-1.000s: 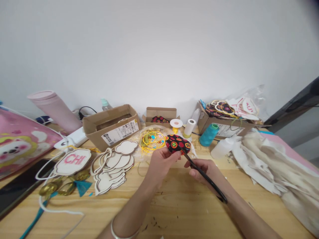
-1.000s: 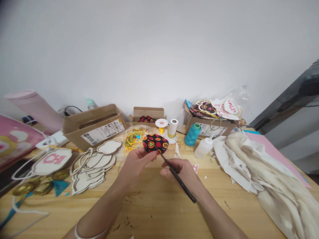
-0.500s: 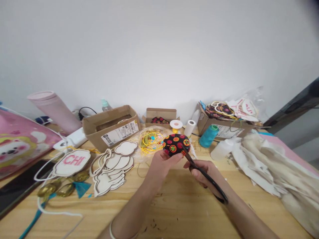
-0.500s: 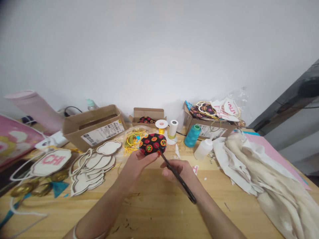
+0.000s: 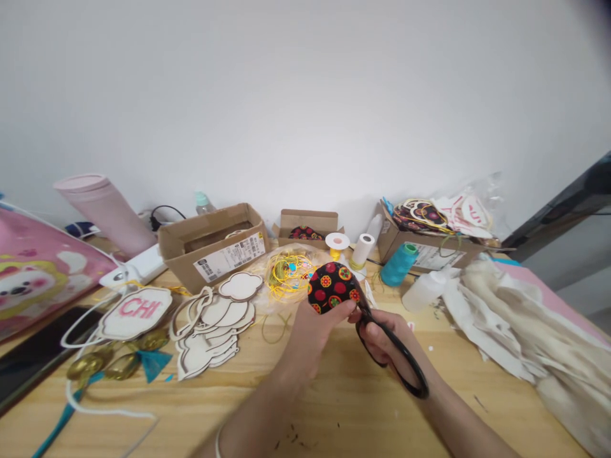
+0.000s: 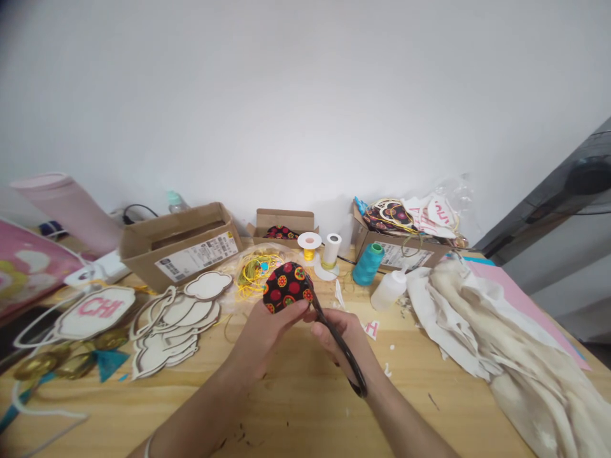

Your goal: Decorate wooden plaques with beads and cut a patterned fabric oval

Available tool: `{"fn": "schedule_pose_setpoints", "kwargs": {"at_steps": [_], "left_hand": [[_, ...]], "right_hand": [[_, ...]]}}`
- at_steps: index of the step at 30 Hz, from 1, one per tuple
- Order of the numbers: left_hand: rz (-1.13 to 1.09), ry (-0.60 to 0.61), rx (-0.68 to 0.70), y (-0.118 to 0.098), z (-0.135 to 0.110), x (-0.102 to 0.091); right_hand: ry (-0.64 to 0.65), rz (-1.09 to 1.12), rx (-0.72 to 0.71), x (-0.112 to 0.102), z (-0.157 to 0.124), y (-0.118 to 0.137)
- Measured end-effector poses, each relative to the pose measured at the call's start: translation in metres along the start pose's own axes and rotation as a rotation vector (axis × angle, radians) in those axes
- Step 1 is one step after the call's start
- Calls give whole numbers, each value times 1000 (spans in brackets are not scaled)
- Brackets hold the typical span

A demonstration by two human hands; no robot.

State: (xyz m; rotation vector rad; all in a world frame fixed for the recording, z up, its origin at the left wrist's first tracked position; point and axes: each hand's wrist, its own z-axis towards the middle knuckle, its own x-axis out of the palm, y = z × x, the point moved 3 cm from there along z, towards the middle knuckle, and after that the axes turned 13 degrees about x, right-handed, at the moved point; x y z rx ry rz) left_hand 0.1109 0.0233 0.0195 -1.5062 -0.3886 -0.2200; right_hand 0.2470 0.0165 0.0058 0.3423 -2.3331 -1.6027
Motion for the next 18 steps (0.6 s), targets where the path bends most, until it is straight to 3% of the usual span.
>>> {"fn": "schedule_pose_setpoints", "kwargs": {"at_steps": [18], "left_hand": [[2, 10, -10, -3, -1, 0]], "right_hand": [[-94, -13, -59, 1, -1, 2]]}}
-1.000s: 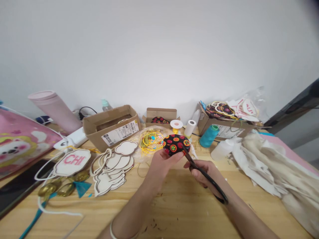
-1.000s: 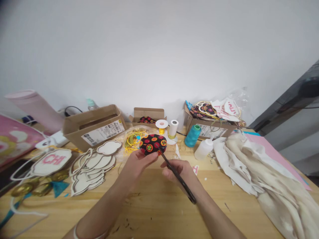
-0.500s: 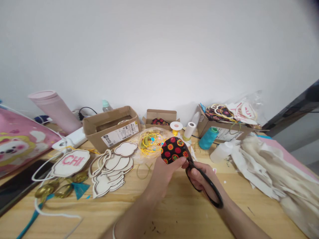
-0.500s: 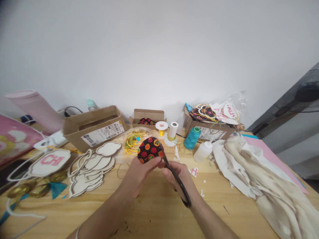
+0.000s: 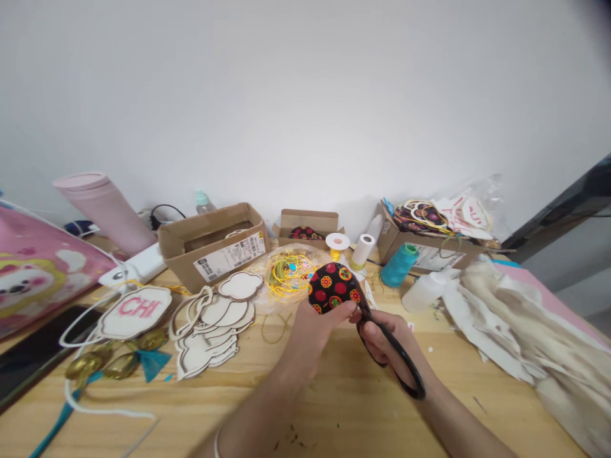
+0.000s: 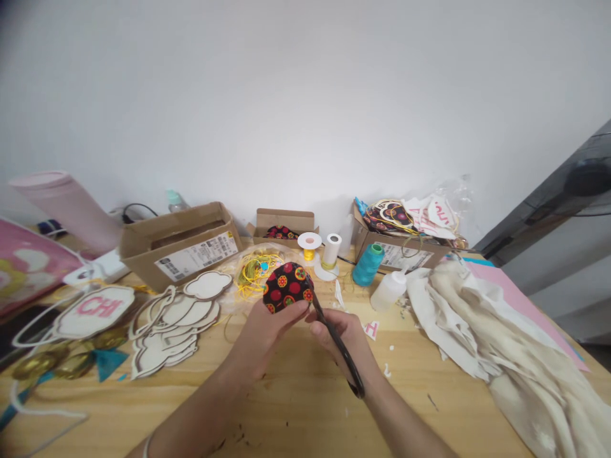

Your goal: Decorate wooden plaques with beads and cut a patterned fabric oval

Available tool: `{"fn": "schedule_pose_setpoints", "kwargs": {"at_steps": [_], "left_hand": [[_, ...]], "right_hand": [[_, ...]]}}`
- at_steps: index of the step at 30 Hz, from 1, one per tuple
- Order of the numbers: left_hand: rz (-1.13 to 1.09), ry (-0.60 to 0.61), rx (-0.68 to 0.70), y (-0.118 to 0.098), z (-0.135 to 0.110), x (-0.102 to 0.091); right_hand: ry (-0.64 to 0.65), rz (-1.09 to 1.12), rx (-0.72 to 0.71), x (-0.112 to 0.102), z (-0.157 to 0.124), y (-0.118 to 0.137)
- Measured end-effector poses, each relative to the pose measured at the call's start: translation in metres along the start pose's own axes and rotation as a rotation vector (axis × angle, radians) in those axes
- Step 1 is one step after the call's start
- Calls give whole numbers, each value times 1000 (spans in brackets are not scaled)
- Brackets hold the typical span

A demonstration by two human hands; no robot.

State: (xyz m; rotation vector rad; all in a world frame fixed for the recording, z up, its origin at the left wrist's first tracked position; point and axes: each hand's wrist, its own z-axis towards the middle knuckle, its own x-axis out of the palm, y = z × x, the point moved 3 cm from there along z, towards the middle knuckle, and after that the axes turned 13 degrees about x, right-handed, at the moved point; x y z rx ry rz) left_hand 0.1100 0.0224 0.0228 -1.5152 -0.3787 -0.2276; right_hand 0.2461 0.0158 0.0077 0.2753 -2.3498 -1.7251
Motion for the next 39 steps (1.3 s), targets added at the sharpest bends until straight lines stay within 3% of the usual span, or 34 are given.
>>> {"fn": "schedule_pose_setpoints", "kwargs": {"at_steps": [20, 26, 32, 39], "left_hand": [[-32, 15, -37, -2, 3, -5], [-147, -3, 4, -5, 6, -5], [-108, -38, 54, -8, 8, -6], [7, 13, 168, -18, 10, -5]], "right_hand": [[-5, -53, 19, 2, -2, 7], [-2, -55, 43, 10, -3, 2], [20, -50, 67, 11, -3, -4], [178, 9, 109, 3, -4, -6]]}}
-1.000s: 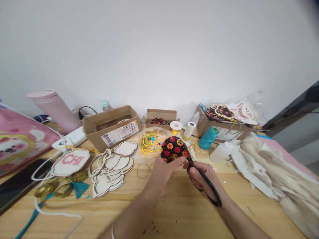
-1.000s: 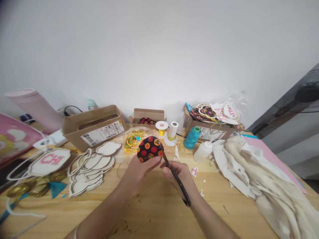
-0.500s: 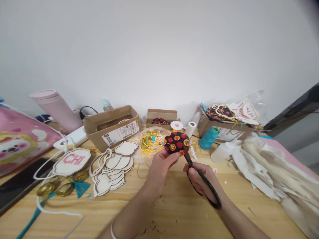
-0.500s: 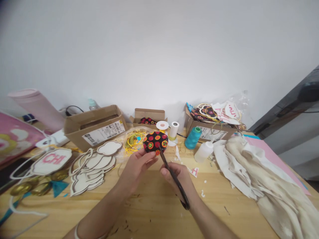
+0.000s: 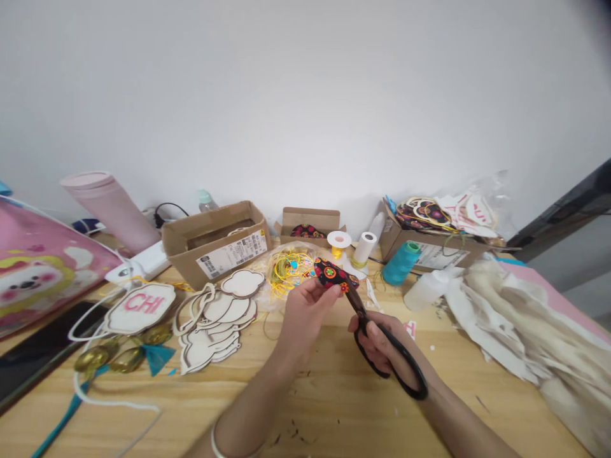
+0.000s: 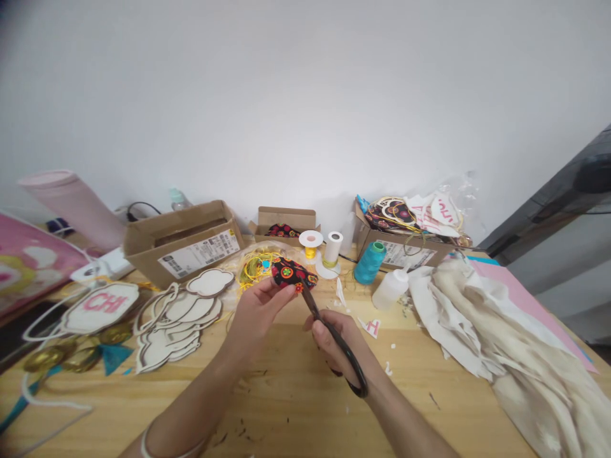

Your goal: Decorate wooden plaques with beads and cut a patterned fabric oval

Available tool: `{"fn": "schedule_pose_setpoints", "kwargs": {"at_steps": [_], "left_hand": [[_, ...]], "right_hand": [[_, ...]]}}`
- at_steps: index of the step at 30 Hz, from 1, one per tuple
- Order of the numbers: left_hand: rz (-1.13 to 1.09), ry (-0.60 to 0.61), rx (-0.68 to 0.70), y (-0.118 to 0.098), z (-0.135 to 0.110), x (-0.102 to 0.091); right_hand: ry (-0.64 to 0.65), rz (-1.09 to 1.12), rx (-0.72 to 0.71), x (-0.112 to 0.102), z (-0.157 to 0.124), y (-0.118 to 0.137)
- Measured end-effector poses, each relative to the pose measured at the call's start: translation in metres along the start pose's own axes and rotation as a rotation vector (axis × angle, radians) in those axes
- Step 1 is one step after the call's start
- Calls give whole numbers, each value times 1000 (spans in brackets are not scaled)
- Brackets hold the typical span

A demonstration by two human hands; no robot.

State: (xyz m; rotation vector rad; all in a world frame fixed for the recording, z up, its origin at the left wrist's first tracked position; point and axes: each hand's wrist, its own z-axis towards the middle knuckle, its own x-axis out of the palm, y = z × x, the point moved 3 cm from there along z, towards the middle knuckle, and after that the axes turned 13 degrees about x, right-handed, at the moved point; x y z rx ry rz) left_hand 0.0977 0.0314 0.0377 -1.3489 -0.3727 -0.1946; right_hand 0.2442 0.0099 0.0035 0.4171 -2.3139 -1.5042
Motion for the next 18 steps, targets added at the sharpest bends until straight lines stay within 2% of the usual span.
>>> {"fn": "schedule_pose_setpoints", "kwargs": {"at_steps": [6, 12, 18], "left_hand": [[100, 51, 18, -1, 2, -1], [119, 112, -15, -1, 4, -3], [138, 155, -62, -2, 6, -7]], "right_hand": [[67, -7, -54, -3, -4, 6], [9, -164, -75, -7, -7, 13], [41, -271, -118, -12, -5, 16]]}}
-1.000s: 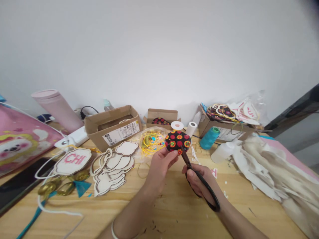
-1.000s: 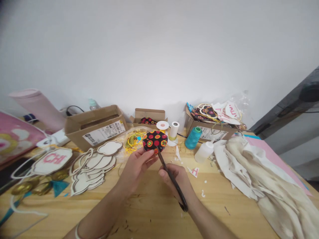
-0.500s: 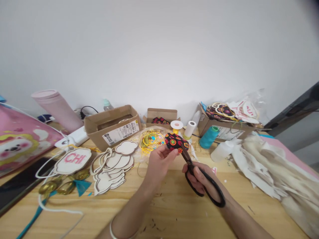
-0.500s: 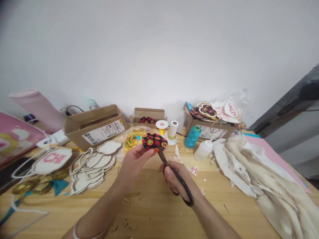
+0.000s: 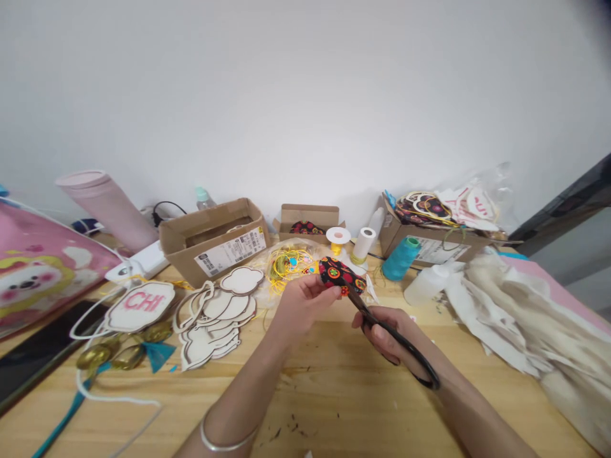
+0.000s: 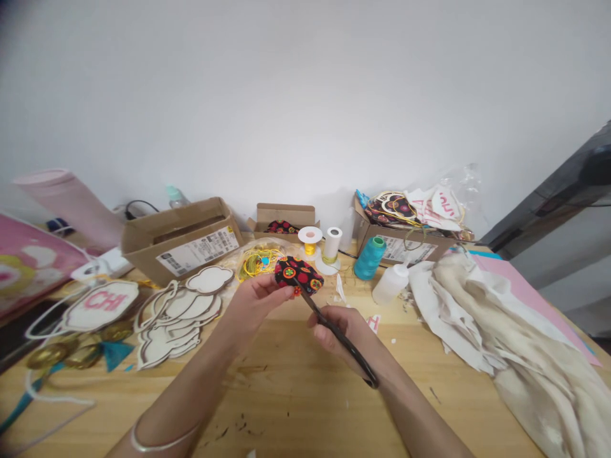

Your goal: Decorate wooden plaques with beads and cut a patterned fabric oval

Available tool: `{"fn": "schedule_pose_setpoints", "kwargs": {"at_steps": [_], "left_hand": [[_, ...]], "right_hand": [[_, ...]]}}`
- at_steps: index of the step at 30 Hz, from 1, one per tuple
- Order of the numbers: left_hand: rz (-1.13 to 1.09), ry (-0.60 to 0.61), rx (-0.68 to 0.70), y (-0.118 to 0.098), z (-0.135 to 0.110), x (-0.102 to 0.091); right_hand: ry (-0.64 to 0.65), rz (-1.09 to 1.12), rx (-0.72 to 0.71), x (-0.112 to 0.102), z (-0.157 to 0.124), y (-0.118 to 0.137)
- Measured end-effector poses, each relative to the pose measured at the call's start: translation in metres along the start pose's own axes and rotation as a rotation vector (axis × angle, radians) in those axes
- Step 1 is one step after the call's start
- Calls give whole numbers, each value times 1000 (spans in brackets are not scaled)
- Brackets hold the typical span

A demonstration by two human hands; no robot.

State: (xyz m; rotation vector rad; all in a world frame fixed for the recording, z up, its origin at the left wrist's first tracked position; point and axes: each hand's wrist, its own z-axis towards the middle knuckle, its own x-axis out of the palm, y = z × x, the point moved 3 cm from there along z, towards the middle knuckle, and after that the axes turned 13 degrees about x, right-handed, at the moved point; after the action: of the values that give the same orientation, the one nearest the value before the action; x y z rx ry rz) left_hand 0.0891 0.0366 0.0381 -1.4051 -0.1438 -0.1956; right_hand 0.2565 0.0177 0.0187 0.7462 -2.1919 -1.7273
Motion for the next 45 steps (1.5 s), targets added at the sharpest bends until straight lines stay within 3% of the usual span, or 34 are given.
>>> {"fn": "schedule_pose_setpoints", "kwargs": {"at_steps": [9, 27, 35, 45], "left_hand": [[19, 57, 20, 0, 1, -4], [33, 45, -13, 6, -4, 2], [13, 53, 148, -6, -2, 3], [62, 252, 80, -2, -2, 1]], "right_hand": [[-52, -97, 43, 0, 1, 9], [-163, -111, 25, 0, 7, 3], [-12, 31, -10, 2, 5, -7], [43, -27, -56, 2, 3, -5]]}}
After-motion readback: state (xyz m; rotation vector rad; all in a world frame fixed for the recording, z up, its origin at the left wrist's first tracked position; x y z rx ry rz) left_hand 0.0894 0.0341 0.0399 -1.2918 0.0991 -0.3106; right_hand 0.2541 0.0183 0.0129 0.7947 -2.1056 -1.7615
